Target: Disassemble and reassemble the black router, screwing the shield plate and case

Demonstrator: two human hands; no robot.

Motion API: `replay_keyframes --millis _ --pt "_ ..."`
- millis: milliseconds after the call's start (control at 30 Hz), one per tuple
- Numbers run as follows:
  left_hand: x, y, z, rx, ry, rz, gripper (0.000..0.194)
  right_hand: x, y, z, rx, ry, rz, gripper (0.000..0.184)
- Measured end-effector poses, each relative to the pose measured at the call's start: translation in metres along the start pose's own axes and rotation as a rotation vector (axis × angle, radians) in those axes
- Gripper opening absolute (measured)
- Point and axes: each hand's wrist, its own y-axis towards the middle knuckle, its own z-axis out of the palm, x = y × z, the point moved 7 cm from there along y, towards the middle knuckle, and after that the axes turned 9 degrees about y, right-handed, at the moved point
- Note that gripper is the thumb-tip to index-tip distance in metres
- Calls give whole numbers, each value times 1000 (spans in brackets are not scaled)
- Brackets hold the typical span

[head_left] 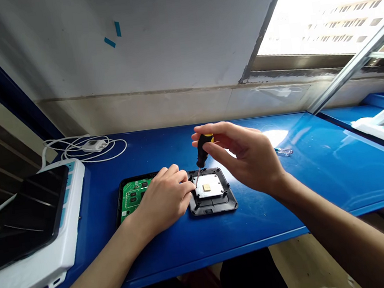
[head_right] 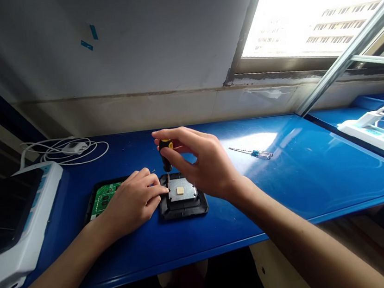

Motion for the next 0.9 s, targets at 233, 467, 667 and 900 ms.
replay_keyframes --millis 233,467,667,900 --pt "0 -2 0 -16 -26 3 25 4 8 0 -34 -176 -62 19" --pt "1 -2 2 -9 -8 1 24 0 3 7 74 29 65 17" --pt "1 -1 1 6 -15 -8 25 2 7 10 59 47 56 18" --pt "1 -1 2 17 0 -10 25 2 15 14 -28 -188 -76 19"
